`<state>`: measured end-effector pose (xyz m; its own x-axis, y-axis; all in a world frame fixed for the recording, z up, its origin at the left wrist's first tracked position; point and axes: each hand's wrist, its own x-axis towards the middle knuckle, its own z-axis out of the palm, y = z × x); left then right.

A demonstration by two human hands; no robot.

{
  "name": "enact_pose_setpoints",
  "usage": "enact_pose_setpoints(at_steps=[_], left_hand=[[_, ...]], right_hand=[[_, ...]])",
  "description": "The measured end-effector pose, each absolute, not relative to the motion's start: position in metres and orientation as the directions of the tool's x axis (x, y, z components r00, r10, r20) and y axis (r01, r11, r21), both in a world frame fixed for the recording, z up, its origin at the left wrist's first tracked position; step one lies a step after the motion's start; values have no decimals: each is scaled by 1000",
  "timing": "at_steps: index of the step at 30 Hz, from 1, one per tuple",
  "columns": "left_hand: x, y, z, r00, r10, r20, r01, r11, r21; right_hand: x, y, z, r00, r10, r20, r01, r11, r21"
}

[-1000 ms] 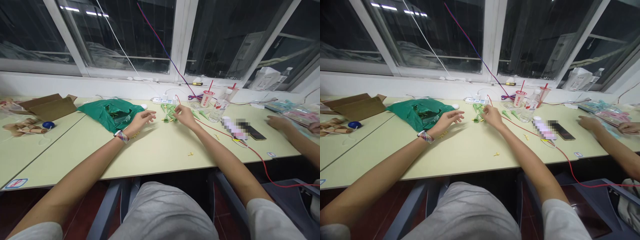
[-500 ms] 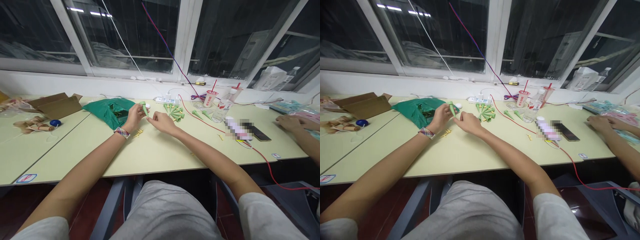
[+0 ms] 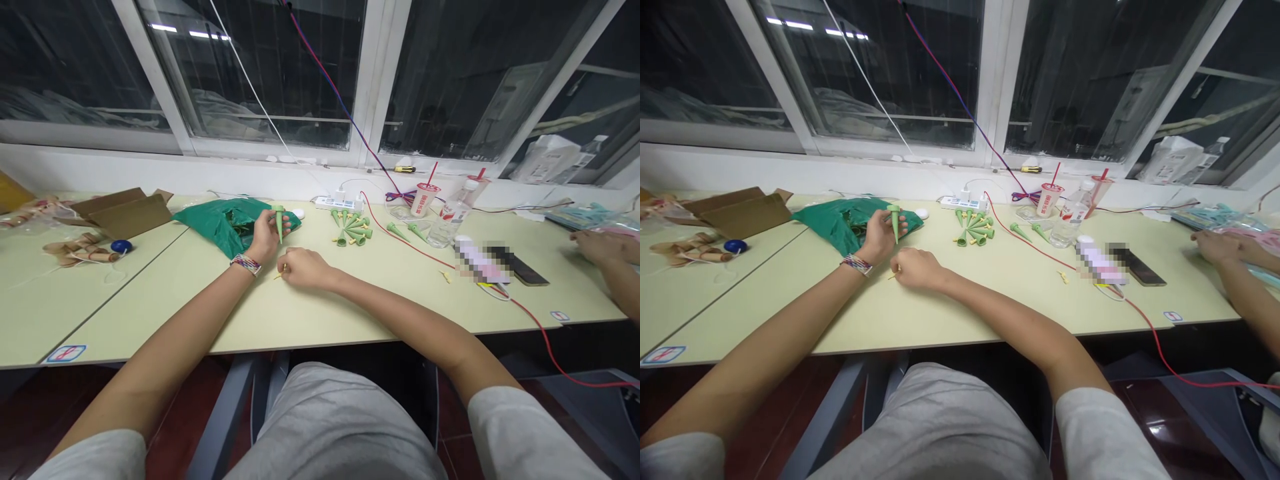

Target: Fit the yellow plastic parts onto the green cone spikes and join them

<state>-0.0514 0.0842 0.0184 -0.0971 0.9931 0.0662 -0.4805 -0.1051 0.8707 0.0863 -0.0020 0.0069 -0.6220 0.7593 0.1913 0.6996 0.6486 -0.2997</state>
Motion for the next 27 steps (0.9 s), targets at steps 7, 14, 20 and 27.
enact_pose_setpoints(at_steps=[7,14,20,27], left_hand=[[-51,83,15,-24,993,119,-398,-119,910],[-45,70,20,115,986,120,-410,-63,910],[-37,63,21,232,968,98,-417,8,909],[-31,59,18,270,958,96,-402,22,915]], right_hand=[[109,2,16,-619,783,71,690,584,-429],[142,1,26,-590,806,-50,659,446,-605],[174,6,20,-550,829,-102,633,334,-698],[195,13,22,-434,894,113,325,272,-906]])
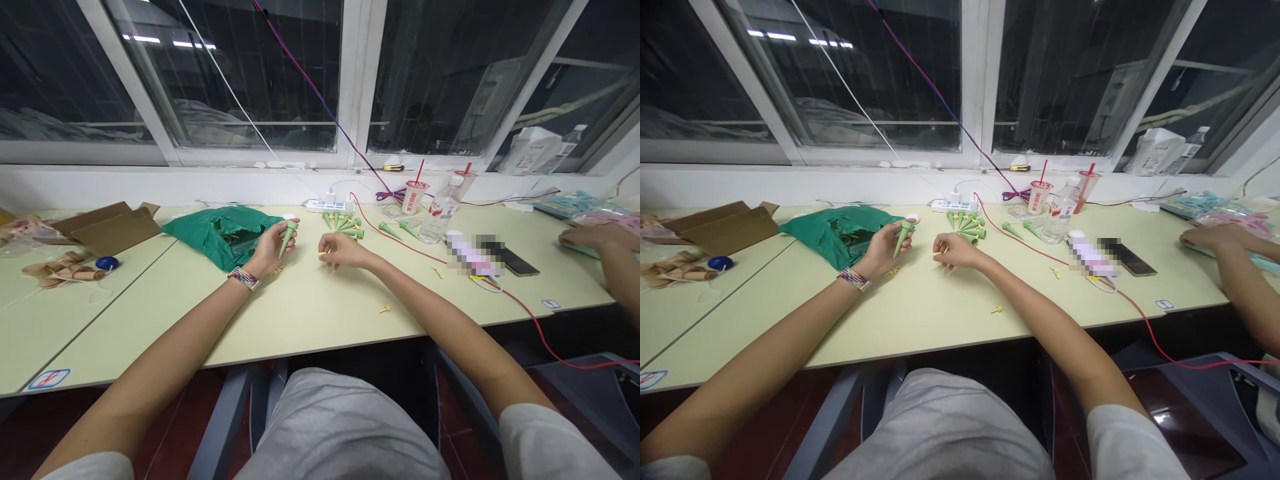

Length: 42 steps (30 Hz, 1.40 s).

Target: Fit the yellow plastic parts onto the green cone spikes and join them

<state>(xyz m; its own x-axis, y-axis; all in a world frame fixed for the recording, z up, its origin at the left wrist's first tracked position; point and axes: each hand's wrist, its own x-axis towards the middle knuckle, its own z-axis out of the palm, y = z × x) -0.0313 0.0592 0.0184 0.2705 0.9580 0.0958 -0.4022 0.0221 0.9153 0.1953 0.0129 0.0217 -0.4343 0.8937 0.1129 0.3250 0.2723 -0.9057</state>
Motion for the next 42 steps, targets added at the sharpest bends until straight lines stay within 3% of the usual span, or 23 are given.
enact_pose_setpoints(at_steps=[3,7,10,20,29,36,42], left_hand=[[-27,58,16,281,953,113,-373,1,928],[-23,56,12,327,930,165,-348,-43,936],[-20,53,11,369,909,194,-337,-63,939],[-16,42,11,479,861,172,-278,-38,960],[-17,43,6,519,847,115,-291,49,956],[-17,42,7,553,825,116,-272,47,961],[-14,33,11,562,820,107,-251,46,967]], right_hand=[[194,11,30,-315,899,304,292,397,-870],[188,7,39,-240,795,557,366,606,-707],[185,5,40,-225,728,648,417,673,-611],[192,3,37,-305,695,651,528,692,-492],[206,0,42,-459,588,667,499,791,-353],[212,-7,53,-443,691,572,456,723,-519],[219,-13,62,-486,691,536,397,720,-569]])
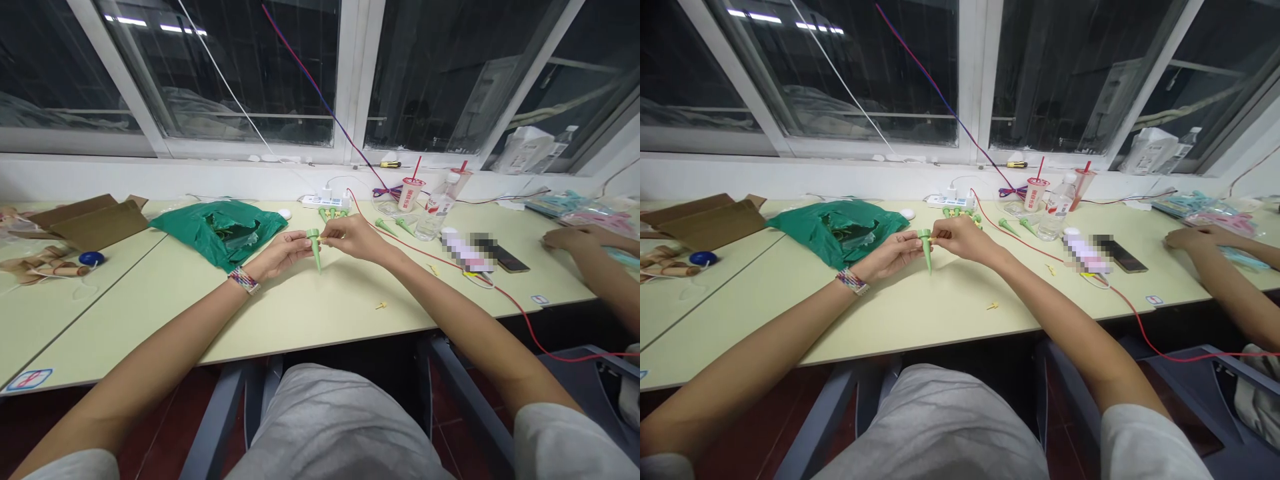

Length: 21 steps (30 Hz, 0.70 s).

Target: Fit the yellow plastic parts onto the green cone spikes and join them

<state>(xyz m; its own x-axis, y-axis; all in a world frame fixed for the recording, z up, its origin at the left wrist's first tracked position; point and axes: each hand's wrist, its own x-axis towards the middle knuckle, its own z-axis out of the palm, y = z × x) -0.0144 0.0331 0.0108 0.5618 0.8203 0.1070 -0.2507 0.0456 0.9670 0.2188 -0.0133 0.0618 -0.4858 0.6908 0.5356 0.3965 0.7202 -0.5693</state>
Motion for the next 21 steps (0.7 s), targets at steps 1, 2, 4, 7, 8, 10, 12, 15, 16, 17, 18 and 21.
enact_pose_setpoints(at_steps=[1,2,4,7,8,10,12,15,16,17,18,21], left_hand=[[-13,30,12,558,821,121,-258,33,966],[-11,27,14,551,823,139,-268,18,963],[-7,22,17,526,832,176,-291,-19,956],[-2,18,18,483,849,215,-310,-64,949],[0,17,18,468,855,224,-312,-77,947],[1,16,19,444,864,238,-307,-103,946],[2,16,19,429,867,254,-289,-134,948],[3,15,21,425,862,275,-248,-182,952],[3,16,21,425,860,283,-236,-196,952],[4,16,21,426,857,290,-227,-210,951],[4,17,21,428,853,298,-220,-222,950],[2,20,19,453,836,310,-211,-237,948]], right_hand=[[219,-14,62,-473,712,518,383,696,-607],[219,-14,61,-457,736,500,363,667,-651],[219,-13,59,-422,776,469,303,608,-734],[218,-10,54,-382,809,447,213,547,-809],[218,-9,52,-369,818,441,190,531,-826],[218,-7,50,-349,834,427,149,499,-853],[219,-5,50,-342,845,412,113,472,-874],[222,-3,48,-350,852,390,84,443,-893],[223,-3,48,-355,853,382,79,435,-897],[224,-3,47,-361,854,375,73,427,-901],[225,-3,46,-368,853,369,65,420,-905],[224,-4,43,-393,845,363,43,411,-911]])
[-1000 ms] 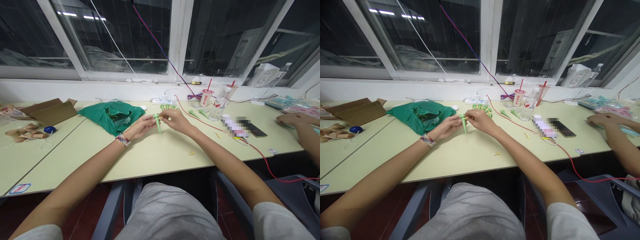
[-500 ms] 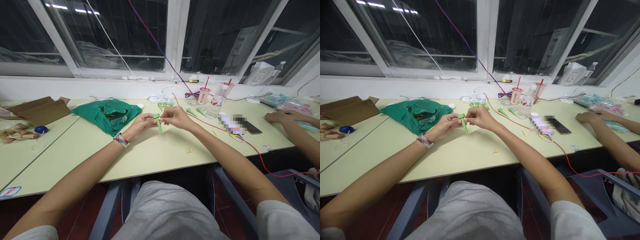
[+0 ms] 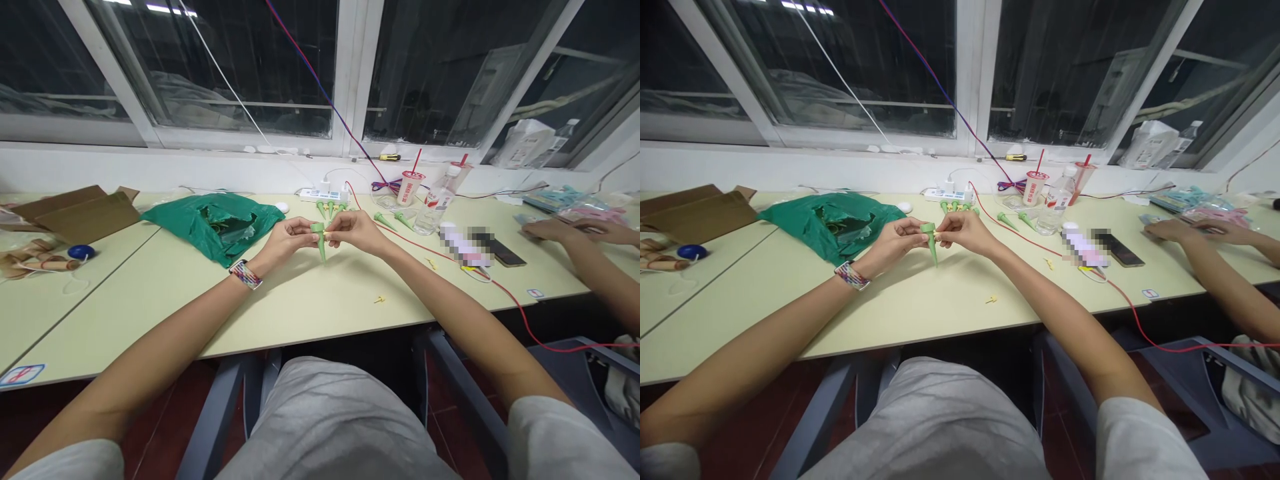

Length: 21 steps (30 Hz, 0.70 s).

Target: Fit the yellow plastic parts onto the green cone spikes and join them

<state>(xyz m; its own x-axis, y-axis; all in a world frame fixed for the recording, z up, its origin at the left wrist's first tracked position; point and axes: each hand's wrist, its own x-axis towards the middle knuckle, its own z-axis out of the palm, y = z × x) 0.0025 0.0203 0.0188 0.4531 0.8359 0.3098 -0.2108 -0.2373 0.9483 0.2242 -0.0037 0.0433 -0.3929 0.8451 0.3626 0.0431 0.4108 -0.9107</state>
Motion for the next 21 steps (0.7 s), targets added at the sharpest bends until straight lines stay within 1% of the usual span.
enact_pose_setpoints(at_steps=[3,4,6,7,8,9,11,13,16,21], left_hand=[[-1,23,17,494,819,291,-202,-218,955],[-2,23,17,504,817,281,-206,-203,957],[-5,25,17,509,818,267,-237,-165,957],[-6,26,17,505,823,261,-259,-144,955],[-6,27,17,495,830,256,-281,-126,951],[-7,27,17,481,840,250,-298,-112,948],[-6,28,18,455,860,231,-319,-85,944],[-4,28,19,449,871,201,-318,-54,947],[-1,26,19,456,877,152,-296,-11,955],[0,23,16,462,879,117,-294,27,955]], right_hand=[[226,-9,40,-429,836,341,74,409,-909],[230,-12,39,-428,842,327,113,409,-906],[242,-23,39,-399,867,297,274,423,-864],[251,-31,40,-388,878,279,392,431,-813],[261,-40,41,-392,884,253,523,441,-730],[272,-50,43,-427,883,193,631,444,-636],[293,-72,45,-484,874,33,754,436,-491],[310,-93,43,-455,890,-44,810,392,-435],[321,-116,33,-406,912,-60,832,342,-436],[317,-115,11,-435,900,-26,757,349,-553]])
